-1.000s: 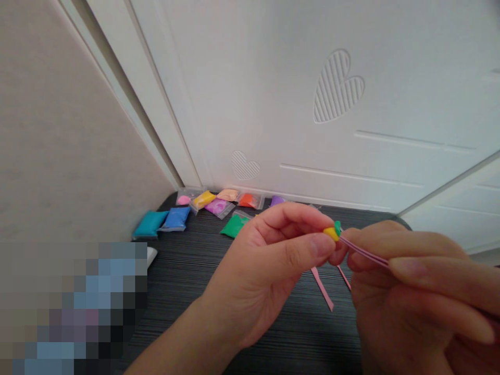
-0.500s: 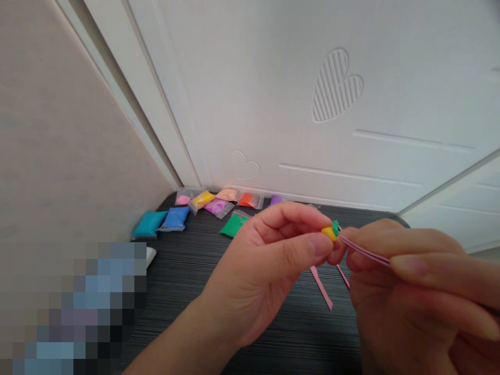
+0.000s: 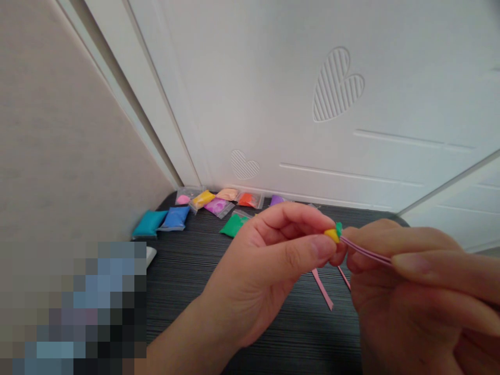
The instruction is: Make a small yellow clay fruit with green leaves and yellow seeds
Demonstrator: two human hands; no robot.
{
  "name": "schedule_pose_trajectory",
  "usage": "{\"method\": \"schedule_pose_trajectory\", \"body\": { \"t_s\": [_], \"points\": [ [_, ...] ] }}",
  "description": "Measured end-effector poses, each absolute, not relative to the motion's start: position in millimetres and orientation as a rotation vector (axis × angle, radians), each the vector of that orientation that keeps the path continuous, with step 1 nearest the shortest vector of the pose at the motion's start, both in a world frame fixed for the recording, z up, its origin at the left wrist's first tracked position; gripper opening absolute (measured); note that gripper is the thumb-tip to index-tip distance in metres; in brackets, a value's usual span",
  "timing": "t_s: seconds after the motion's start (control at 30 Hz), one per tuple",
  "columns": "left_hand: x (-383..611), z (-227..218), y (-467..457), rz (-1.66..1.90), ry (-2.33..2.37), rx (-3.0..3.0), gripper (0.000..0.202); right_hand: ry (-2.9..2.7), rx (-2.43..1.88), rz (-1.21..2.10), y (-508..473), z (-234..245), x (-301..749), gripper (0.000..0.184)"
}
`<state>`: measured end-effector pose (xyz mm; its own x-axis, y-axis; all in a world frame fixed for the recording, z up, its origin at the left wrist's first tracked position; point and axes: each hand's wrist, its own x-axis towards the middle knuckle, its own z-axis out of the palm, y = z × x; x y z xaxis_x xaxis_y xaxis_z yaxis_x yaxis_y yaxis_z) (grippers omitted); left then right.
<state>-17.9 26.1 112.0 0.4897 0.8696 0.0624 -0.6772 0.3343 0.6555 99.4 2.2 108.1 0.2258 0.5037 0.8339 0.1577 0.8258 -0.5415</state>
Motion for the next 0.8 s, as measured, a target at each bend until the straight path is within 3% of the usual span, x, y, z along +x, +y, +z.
{"method": "schedule_pose_trajectory", "body": {
  "t_s": [0.33, 0.67, 0.8],
  "points": [
    [-18, 110, 26, 1.032, 0.305, 0.732, 0.006, -1.226, -0.546, 0.229, 1, 97, 93, 0.031],
    [-18, 109, 26, 1.041, 0.325, 0.764, 0.007, -1.249, -0.473, 0.207, 4, 103, 91, 0.025],
    [-17, 110, 26, 1.074, 0.307, 0.738, 0.006, -1.283, -0.432, 0.390, 6, 107, 101, 0.018]
  ]
}}
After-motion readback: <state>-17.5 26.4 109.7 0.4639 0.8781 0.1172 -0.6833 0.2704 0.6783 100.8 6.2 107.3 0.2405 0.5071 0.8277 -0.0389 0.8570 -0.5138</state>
